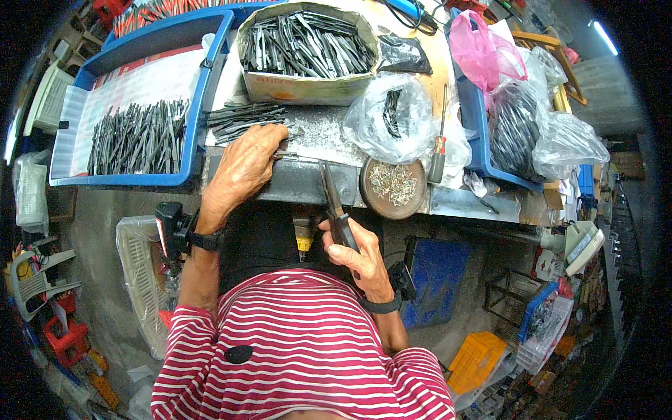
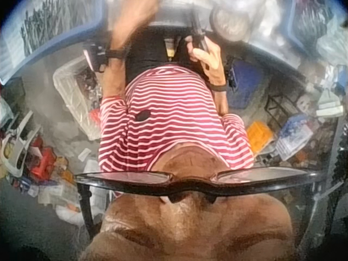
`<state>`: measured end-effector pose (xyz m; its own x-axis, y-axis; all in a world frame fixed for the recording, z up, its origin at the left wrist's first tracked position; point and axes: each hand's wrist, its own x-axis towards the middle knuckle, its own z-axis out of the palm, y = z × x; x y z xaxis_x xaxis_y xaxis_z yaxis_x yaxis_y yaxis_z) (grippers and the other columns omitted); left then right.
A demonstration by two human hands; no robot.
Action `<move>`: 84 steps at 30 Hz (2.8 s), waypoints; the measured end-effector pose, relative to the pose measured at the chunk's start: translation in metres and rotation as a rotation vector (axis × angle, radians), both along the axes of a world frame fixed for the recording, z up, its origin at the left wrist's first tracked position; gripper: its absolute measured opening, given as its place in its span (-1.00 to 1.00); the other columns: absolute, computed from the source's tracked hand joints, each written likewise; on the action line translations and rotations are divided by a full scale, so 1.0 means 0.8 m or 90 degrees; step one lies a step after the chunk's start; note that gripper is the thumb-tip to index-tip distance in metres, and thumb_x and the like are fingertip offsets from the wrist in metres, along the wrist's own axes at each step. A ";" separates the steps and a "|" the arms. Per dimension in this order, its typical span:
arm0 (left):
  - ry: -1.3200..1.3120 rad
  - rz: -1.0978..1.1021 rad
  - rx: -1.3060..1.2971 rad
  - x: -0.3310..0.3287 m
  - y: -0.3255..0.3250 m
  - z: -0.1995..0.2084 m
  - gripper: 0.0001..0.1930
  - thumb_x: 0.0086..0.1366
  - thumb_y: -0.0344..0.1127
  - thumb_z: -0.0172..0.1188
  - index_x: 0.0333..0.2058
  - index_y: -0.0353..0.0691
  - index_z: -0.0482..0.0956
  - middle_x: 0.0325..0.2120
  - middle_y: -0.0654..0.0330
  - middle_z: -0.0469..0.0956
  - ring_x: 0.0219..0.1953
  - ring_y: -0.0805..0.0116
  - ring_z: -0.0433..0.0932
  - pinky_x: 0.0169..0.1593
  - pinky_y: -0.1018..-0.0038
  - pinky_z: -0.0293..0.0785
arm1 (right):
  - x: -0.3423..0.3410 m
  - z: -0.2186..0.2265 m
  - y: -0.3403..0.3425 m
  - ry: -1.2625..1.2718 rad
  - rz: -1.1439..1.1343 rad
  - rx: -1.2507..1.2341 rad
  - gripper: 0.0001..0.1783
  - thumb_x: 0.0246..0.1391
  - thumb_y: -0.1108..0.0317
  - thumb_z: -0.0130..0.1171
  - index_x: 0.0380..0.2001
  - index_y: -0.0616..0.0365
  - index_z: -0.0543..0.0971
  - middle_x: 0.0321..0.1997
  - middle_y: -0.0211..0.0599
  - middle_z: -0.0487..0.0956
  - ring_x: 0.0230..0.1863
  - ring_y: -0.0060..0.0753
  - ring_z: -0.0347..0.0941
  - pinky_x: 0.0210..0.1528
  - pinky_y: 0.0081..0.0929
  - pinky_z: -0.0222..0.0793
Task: The person repeatedly picks up thin metal rods from a tray, cuts them with pliers, and places the cut pieces into a blue bin. The person also handles a small bowl of metal fasteners and a plastic bag of parts, moving them around the workspace.
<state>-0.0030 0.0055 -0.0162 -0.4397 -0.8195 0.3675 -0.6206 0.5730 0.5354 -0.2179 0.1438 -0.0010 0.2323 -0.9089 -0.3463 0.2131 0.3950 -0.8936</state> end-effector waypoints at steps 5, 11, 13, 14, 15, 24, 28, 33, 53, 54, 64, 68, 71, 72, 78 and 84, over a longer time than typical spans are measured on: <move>-0.038 -0.050 0.148 0.008 -0.012 0.006 -0.76 0.10 -0.48 0.08 -0.21 -0.30 0.39 -0.33 0.00 0.49 -0.17 -0.02 0.45 -0.12 0.19 0.38 | 0.000 0.000 -0.001 -0.021 -0.003 0.000 -0.38 -0.10 0.19 0.24 -0.06 0.44 0.37 -0.41 -0.31 0.42 -0.47 -0.60 0.27 -0.47 -0.63 0.17; -0.049 -0.050 0.204 0.016 -0.015 0.007 -0.65 0.05 -0.42 0.21 -0.15 -0.31 0.42 -0.25 0.02 0.52 -0.10 0.00 0.46 -0.01 0.21 0.34 | -0.001 -0.003 -0.003 -0.023 -0.004 -0.005 -0.39 -0.11 0.21 0.25 -0.06 0.43 0.37 -0.40 -0.31 0.42 -0.47 -0.60 0.27 -0.47 -0.64 0.17; -0.044 -0.044 0.191 0.018 -0.015 0.003 -0.65 0.04 -0.45 0.22 -0.15 -0.30 0.42 -0.25 0.01 0.52 -0.11 0.00 0.46 -0.02 0.22 0.35 | -0.001 -0.003 -0.004 -0.002 0.002 -0.017 -0.39 -0.12 0.21 0.25 -0.06 0.43 0.37 -0.41 -0.31 0.42 -0.47 -0.60 0.27 -0.47 -0.64 0.17; -0.032 -0.043 0.169 0.018 -0.014 0.001 -0.65 0.03 -0.46 0.22 -0.16 -0.31 0.43 -0.25 0.01 0.52 -0.13 0.00 0.47 -0.04 0.23 0.36 | 0.000 -0.004 -0.004 0.012 0.000 -0.026 -0.39 -0.12 0.21 0.26 -0.06 0.43 0.37 -0.41 -0.31 0.42 -0.47 -0.60 0.27 -0.47 -0.64 0.17; -0.008 -0.046 0.132 0.017 -0.014 0.000 -0.66 0.03 -0.48 0.22 -0.16 -0.31 0.43 -0.25 0.00 0.51 -0.14 -0.01 0.47 -0.06 0.24 0.37 | 0.000 -0.004 -0.004 0.019 0.002 -0.028 -0.39 -0.12 0.21 0.26 -0.06 0.43 0.37 -0.41 -0.32 0.42 -0.47 -0.60 0.27 -0.47 -0.64 0.17; 0.030 0.082 0.055 0.000 -0.010 0.023 -0.73 0.08 -0.62 0.07 -0.21 -0.24 0.46 -0.38 0.04 0.54 -0.25 0.10 0.55 -0.18 0.34 0.45 | 0.007 -0.003 -0.007 0.031 -0.013 -0.065 -0.40 -0.11 0.19 0.26 -0.07 0.43 0.39 -0.42 -0.33 0.42 -0.49 -0.62 0.27 -0.48 -0.64 0.19; 0.253 0.059 0.114 -0.005 -0.008 0.040 -0.85 0.19 -0.55 0.08 -0.24 -0.27 0.50 -0.38 0.16 0.57 -0.25 0.43 0.55 -0.18 0.53 0.47 | 0.013 0.002 -0.009 0.063 -0.016 -0.080 -0.37 -0.12 0.16 0.27 -0.07 0.43 0.39 -0.42 -0.34 0.43 -0.48 -0.63 0.28 -0.47 -0.66 0.20; 0.430 0.042 0.241 -0.001 0.007 0.055 -0.81 0.23 -0.47 0.14 -0.17 -0.34 0.52 -0.34 0.23 0.58 -0.31 0.50 0.56 -0.19 0.60 0.46 | 0.020 0.013 -0.011 0.133 -0.008 -0.108 -0.39 -0.11 0.13 0.28 -0.09 0.37 0.42 -0.41 -0.37 0.43 -0.45 -0.64 0.30 -0.41 -0.68 0.21; 0.769 0.016 0.525 0.008 0.039 0.040 -0.73 0.12 -0.42 0.29 -0.20 -0.28 0.47 -0.45 0.22 0.61 -0.54 0.71 0.42 -0.52 0.79 0.26 | 0.038 0.017 -0.017 0.332 -0.002 -0.242 -0.42 -0.14 0.29 0.33 -0.04 0.31 0.42 -0.33 -0.43 0.42 -0.37 -0.65 0.29 -0.26 -0.67 0.26; 0.771 0.014 0.538 0.009 0.040 0.039 -0.73 0.14 -0.38 0.28 -0.20 -0.27 0.46 -0.45 0.21 0.61 -0.55 0.73 0.39 -0.52 0.79 0.24 | 0.039 0.016 -0.018 0.340 -0.005 -0.259 -0.42 -0.14 0.29 0.34 -0.04 0.31 0.42 -0.32 -0.42 0.42 -0.37 -0.65 0.30 -0.26 -0.67 0.26; 0.922 -0.034 0.600 0.003 0.048 0.028 -0.82 0.22 -0.42 0.17 -0.23 -0.35 0.44 -0.41 0.17 0.59 -0.62 0.72 0.21 -0.58 0.77 0.10 | 0.047 0.014 -0.023 0.514 -0.024 -0.445 -0.38 -0.22 0.32 0.38 -0.07 0.36 0.37 -0.33 -0.11 0.42 -0.36 -0.21 0.39 -0.27 -0.40 0.33; 0.936 0.024 0.578 0.000 0.053 0.025 -0.86 0.23 -0.42 0.17 -0.29 -0.37 0.50 -0.54 0.30 0.45 -0.63 0.69 0.19 -0.60 0.75 0.08 | 0.050 0.011 -0.024 0.570 -0.038 -0.492 -0.39 -0.26 0.37 0.37 -0.10 0.36 0.37 -0.33 -0.06 0.40 -0.36 -0.10 0.38 -0.28 -0.32 0.31; 0.987 -0.002 0.622 0.001 0.055 0.023 -0.86 0.24 -0.41 0.17 -0.30 -0.38 0.53 -0.63 0.39 0.35 -0.65 0.69 0.16 -0.61 0.74 0.04 | 0.051 0.008 -0.027 0.619 -0.063 -0.545 -0.38 -0.30 0.42 0.37 -0.10 0.35 0.37 -0.35 -0.06 0.38 -0.39 -0.06 0.35 -0.32 -0.30 0.29; 1.014 -0.022 0.644 0.001 0.056 0.022 -0.86 0.24 -0.40 0.17 -0.29 -0.38 0.54 -0.64 0.40 0.34 -0.65 0.69 0.16 -0.62 0.74 0.03 | 0.050 0.007 -0.028 0.630 -0.065 -0.562 -0.37 -0.31 0.42 0.37 -0.09 0.35 0.37 -0.35 -0.05 0.38 -0.39 -0.06 0.35 -0.32 -0.29 0.29; 1.050 -0.005 0.695 -0.003 0.062 0.018 -0.84 0.26 -0.41 0.15 -0.26 -0.40 0.52 -0.62 0.41 0.35 -0.65 0.71 0.16 -0.63 0.76 0.00 | 0.047 0.002 -0.031 0.677 -0.071 -0.618 -0.35 -0.34 0.45 0.37 -0.08 0.35 0.38 -0.38 -0.03 0.40 -0.41 -0.02 0.37 -0.33 -0.27 0.31; 1.068 -0.066 0.694 -0.004 0.063 0.012 -0.85 0.27 -0.41 0.13 -0.25 -0.39 0.51 -0.57 0.40 0.39 -0.63 0.70 0.18 -0.61 0.76 0.02 | 0.046 -0.001 -0.032 0.702 -0.064 -0.623 -0.35 -0.35 0.45 0.37 -0.08 0.37 0.40 -0.39 -0.03 0.43 -0.40 -0.02 0.41 -0.34 -0.27 0.35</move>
<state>-0.0060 0.0560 -0.0063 -0.3046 -0.9397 -0.1552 0.7825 -0.3398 0.5218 -0.1808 0.1182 -0.0016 0.1883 -0.8754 0.4451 -0.7462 -0.4222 -0.5147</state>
